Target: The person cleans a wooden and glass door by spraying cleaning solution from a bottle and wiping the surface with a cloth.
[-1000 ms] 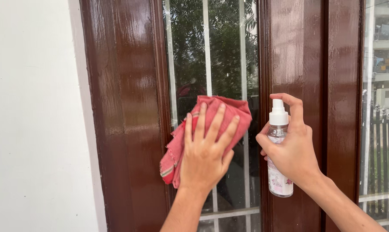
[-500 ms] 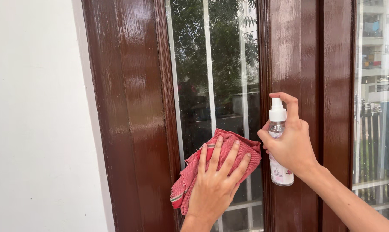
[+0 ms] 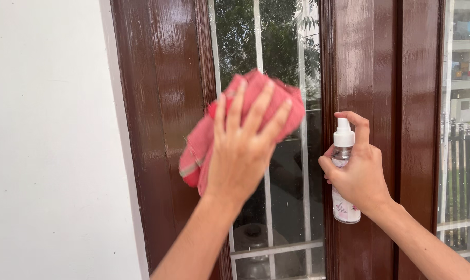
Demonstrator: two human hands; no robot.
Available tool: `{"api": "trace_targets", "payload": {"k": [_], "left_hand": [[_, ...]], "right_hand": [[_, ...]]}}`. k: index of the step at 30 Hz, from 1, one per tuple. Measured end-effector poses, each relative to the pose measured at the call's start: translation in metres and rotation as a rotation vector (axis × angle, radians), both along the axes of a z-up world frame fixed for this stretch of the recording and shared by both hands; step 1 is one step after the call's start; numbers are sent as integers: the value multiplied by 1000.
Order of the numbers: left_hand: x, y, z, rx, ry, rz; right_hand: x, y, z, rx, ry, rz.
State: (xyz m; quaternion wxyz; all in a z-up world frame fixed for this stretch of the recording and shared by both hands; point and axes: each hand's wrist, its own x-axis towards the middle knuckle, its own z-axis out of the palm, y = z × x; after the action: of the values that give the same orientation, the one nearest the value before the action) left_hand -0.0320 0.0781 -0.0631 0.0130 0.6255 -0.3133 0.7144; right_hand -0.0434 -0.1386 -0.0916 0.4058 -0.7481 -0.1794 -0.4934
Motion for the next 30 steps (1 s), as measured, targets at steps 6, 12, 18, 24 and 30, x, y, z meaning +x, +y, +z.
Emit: {"api": "trace_targets", "payload": {"k": [6, 12, 18, 24, 30], "left_hand": [[14, 29, 75, -133, -106, 95], [24, 37, 77, -199, -33, 106], [30, 38, 69, -224, -13, 107], [21, 40, 42, -241, 23, 22], [12, 39, 18, -251, 62, 29]], "right_hand": [[2, -3, 1, -3, 13, 12], [3, -4, -1, 8, 31, 26], [6, -10, -1, 14, 34, 69], [6, -11, -2, 42, 25, 91], [6, -10, -1, 19, 23, 93]]}}
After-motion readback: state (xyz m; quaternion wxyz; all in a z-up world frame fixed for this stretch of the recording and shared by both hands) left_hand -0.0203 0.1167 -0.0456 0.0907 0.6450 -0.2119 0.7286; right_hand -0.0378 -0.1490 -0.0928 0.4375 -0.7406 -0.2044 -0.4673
